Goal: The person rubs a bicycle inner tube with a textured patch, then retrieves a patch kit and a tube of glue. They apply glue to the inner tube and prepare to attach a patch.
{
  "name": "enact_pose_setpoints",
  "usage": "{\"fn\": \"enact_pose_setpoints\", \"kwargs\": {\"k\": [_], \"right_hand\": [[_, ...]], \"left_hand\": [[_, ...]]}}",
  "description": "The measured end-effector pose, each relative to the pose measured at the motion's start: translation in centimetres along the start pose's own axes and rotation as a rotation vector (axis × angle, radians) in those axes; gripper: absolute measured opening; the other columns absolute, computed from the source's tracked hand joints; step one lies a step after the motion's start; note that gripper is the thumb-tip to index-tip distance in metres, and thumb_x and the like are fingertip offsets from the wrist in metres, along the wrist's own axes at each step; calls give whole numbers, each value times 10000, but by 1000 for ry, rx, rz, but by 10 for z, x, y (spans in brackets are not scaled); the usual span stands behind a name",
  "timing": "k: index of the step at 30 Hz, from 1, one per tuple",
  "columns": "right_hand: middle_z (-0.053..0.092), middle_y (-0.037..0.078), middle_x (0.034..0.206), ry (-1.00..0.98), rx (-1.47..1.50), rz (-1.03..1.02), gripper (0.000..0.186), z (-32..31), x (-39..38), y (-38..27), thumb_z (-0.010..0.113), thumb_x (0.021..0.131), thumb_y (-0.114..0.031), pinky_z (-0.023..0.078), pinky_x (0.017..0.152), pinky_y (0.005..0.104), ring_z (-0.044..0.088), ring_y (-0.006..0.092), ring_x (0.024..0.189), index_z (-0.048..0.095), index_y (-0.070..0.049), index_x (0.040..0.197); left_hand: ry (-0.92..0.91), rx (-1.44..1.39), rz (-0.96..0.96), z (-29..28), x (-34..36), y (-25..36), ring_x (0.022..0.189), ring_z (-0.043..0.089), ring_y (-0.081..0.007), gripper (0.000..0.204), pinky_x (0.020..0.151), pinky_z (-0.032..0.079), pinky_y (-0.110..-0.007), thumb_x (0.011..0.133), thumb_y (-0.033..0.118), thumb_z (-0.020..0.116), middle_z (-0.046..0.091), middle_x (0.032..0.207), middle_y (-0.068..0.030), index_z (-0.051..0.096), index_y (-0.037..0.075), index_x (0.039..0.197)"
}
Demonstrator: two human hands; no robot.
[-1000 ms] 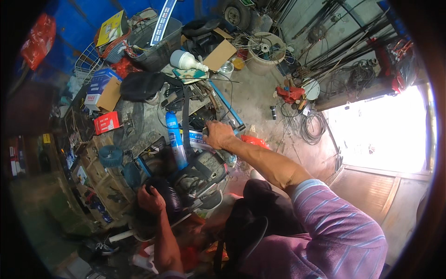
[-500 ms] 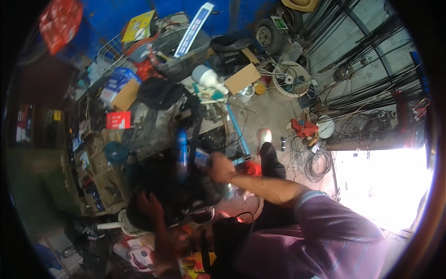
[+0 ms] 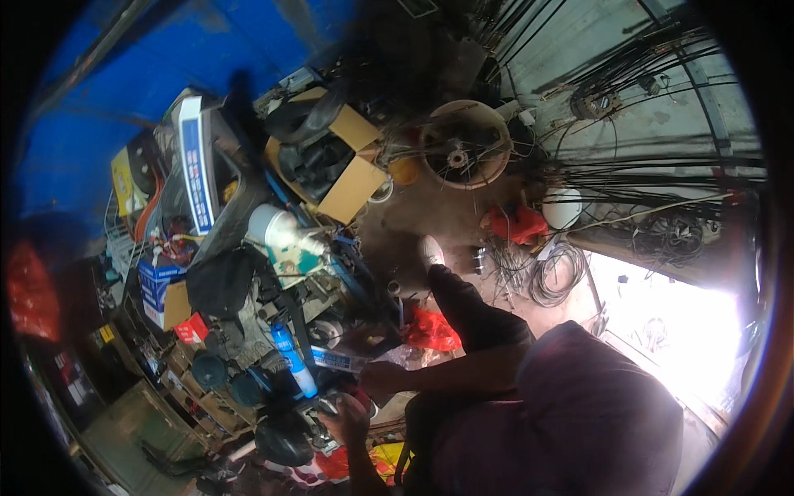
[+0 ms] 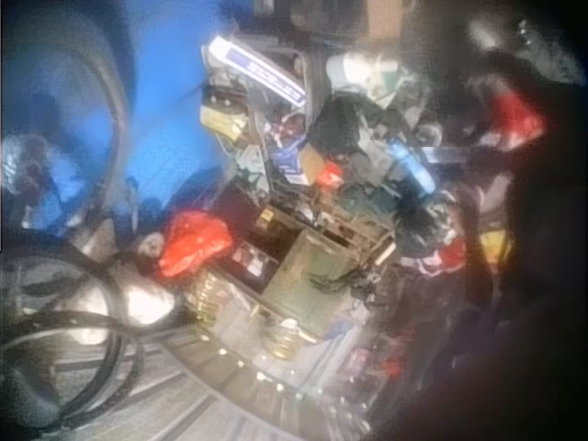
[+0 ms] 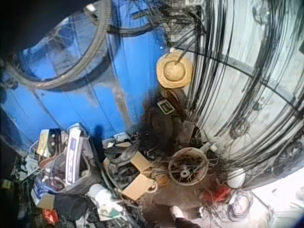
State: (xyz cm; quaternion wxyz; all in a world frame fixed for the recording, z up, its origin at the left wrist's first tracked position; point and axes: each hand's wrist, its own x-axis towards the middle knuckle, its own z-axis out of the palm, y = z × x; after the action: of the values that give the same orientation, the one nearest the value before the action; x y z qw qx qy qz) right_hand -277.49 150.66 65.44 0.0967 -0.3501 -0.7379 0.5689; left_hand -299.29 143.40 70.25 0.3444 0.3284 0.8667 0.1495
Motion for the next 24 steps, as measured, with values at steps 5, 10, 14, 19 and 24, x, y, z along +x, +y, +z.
{"fn": "enact_pose_setpoints", "kwargs": {"k": [5, 10, 14, 19, 24], "right_hand": [[734, 167, 951, 168, 211, 313, 262, -55, -25, 44, 616, 974, -287, 588, 802, 456, 730, 330, 964, 751, -64, 996], [735, 139, 991, 475, 690, 359, 292, -64, -32, 89, 595, 1000, -298, 573, 834, 415, 717, 275, 982, 739, -45, 1030], [739, 101, 944, 364, 598, 422, 263, -62, -47, 112, 620, 977, -266, 560, 821, 389, 713, 242, 928, 738, -32, 990], [730, 70, 855, 293, 554, 636, 285, -101, -82, 99, 635, 976, -287, 549, 765, 371, 693, 161, 809, 739, -23, 958], [719, 70, 818, 180, 599, 716, 285, -106, -80, 94, 633, 965, -274, 545, 724, 350, 685, 154, 761, 741, -12, 938]], "left_hand": [[140, 468, -116, 9, 4, 6, 1281, 591, -465, 823, 1071, 454, -535, 903, 568, 719, 611, 1388, -260, 446, 47, 1478], [187, 603, -213, 11, 29, -35, 1285, 605, -458, 856, 1082, 476, -537, 893, 605, 703, 608, 1432, -255, 471, 65, 1516], [241, 652, -120, 6, 10, 6, 1248, 632, -454, 864, 1070, 484, -549, 887, 614, 676, 653, 1368, -266, 495, 49, 1516], [245, 687, -150, 10, 8, 8, 1147, 663, -483, 803, 1002, 500, -570, 890, 517, 676, 689, 1261, -308, 505, -3, 1477], [170, 676, -159, 10, 4, 22, 1094, 674, -500, 807, 990, 496, -555, 892, 530, 660, 699, 1224, -312, 508, -31, 1452]]}}
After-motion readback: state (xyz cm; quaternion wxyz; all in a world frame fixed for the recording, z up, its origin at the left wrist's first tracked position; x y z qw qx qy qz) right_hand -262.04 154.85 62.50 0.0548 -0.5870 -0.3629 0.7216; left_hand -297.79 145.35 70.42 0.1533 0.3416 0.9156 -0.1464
